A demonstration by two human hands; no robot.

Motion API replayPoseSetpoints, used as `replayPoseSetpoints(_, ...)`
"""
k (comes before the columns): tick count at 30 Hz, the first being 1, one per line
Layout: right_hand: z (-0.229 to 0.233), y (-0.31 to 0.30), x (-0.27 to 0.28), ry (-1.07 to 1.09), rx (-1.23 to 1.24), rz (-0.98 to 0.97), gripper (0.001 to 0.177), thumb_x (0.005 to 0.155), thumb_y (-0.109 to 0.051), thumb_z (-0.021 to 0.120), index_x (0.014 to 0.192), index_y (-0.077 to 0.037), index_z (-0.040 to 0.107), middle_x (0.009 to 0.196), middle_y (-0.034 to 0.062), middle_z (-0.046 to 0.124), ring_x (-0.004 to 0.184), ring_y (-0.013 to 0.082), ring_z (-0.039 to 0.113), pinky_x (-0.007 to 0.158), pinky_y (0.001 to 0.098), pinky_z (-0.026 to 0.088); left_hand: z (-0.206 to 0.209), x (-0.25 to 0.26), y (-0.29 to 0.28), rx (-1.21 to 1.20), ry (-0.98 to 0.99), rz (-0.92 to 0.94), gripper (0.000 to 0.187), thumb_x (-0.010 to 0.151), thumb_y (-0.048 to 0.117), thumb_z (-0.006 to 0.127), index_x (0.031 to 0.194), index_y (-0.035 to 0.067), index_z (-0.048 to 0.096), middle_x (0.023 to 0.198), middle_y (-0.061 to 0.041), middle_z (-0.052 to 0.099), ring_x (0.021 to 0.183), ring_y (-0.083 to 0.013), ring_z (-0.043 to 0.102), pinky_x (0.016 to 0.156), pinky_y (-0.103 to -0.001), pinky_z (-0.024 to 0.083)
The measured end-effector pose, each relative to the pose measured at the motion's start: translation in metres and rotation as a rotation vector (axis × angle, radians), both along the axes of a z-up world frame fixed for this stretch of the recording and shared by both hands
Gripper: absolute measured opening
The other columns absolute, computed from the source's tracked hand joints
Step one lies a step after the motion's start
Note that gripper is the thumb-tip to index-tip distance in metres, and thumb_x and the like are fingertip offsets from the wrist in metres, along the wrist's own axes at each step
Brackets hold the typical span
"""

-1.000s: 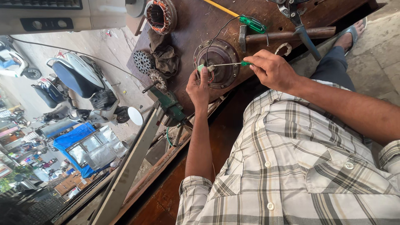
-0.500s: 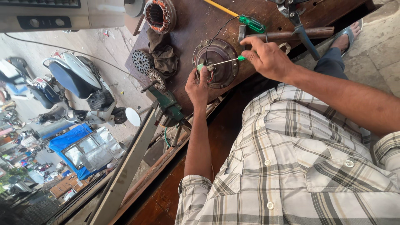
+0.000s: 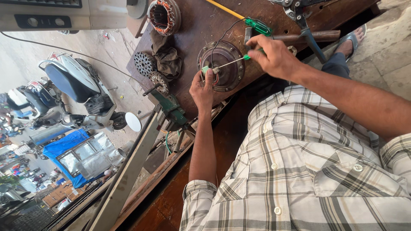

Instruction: The person repairs an electrical component on a workbench, using a screwdriver to adjust connections and pliers to strip and twist wires. They test the component with a light bulb and continue adjusting the wiring.

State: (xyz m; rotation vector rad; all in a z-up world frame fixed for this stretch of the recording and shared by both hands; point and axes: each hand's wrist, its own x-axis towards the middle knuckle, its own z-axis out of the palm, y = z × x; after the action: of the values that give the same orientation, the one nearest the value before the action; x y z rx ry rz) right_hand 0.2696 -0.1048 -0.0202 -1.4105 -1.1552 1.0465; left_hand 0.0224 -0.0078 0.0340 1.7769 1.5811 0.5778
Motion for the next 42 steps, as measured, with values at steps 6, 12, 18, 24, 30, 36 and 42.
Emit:
replayPoseSetpoints(6, -0.006, -0.004, 0.001, -0.123, 0.182, -0.014, 0.03, 0.106, -0.023, 0.067, 0.127, -0.001, 0.061, 0.116, 0.0196, 0.071, 0.106, 0.0269, 0.07, 0.089, 0.0378, 0.057, -0.002, 0.0, 0.0, 0.025, -0.035, -0.008, 0.041, 0.098, 0.037, 0.071, 0.116, 0.0, 0.074, 0.09, -0.004, 0.077, 0.081, -0.0077, 0.072, 0.07, -0.024, 0.057)
replayPoseSetpoints(12, -0.005, -0.004, 0.001, 0.012, -0.159, 0.042, 0.031, 0.105, -0.027, 0.062, 0.125, -0.003, 0.064, 0.093, 0.0157, 0.07, 0.086, 0.0253, 0.071, 0.074, 0.0356, 0.055, 0.0, 0.001, -0.001, 0.025, -0.073, -0.005, 0.042, 0.097, 0.037, 0.071, 0.117, 0.0, 0.074, 0.091, -0.006, 0.077, 0.082, -0.0107, 0.073, 0.073, -0.026, 0.058)
replayPoseSetpoints(18, -0.018, 0.0, 0.005, -0.332, 0.251, -0.151, 0.02, 0.11, -0.022, 0.068, 0.12, -0.004, 0.068, 0.1, 0.0115, 0.07, 0.09, 0.0226, 0.066, 0.078, 0.0356, 0.054, -0.009, -0.012, 0.002, -0.004, -0.014, -0.009, 0.045, 0.096, 0.039, 0.072, 0.118, 0.0, 0.073, 0.099, -0.008, 0.076, 0.087, -0.0133, 0.074, 0.076, -0.028, 0.06)
replayPoseSetpoints(24, -0.005, 0.014, 0.04, -1.0, 0.323, -0.418, 0.023, 0.1, -0.021, 0.076, 0.118, -0.007, 0.07, 0.11, 0.0109, 0.069, 0.108, 0.0265, 0.064, 0.093, 0.0406, 0.05, -0.008, 0.0, -0.017, 0.261, -0.537, 0.157, 0.027, 0.119, 0.023, 0.057, 0.115, -0.002, 0.064, 0.102, -0.009, 0.066, 0.091, -0.0129, 0.061, 0.083, -0.028, 0.052)
replayPoseSetpoints(30, 0.042, 0.025, -0.026, -0.163, 0.284, -0.03, 0.032, 0.1, -0.028, 0.077, 0.119, -0.004, 0.073, 0.114, 0.0126, 0.075, 0.105, 0.0237, 0.07, 0.088, 0.0369, 0.056, 0.013, 0.025, -0.05, -0.312, -0.937, 0.188, 0.016, 0.108, 0.021, 0.054, 0.102, 0.008, 0.06, 0.091, -0.005, 0.068, 0.06, -0.0078, 0.057, 0.049, -0.021, 0.044)
replayPoseSetpoints(36, 0.07, 0.038, -0.056, 0.491, -0.037, -0.019, 0.025, 0.097, -0.015, 0.072, 0.117, -0.001, 0.074, 0.101, 0.0073, 0.077, 0.087, 0.0058, 0.071, 0.076, 0.0197, 0.058, 0.018, 0.051, -0.058, -0.563, -1.108, 0.085, 0.023, 0.112, 0.023, 0.056, 0.113, 0.002, 0.064, 0.099, -0.009, 0.071, 0.085, -0.0135, 0.07, 0.068, -0.025, 0.054)
replayPoseSetpoints(42, 0.093, 0.022, -0.044, 0.084, 0.132, 0.035, 0.015, 0.099, -0.005, 0.069, 0.112, 0.001, 0.074, 0.098, 0.0046, 0.071, 0.086, 0.0085, 0.068, 0.071, 0.023, 0.055, 0.05, 0.031, -0.05, 0.365, -0.392, -0.073, 0.042, 0.094, 0.009, 0.073, 0.132, -0.001, 0.058, 0.117, -0.012, 0.067, 0.103, -0.0182, 0.066, 0.092, -0.03, 0.055)
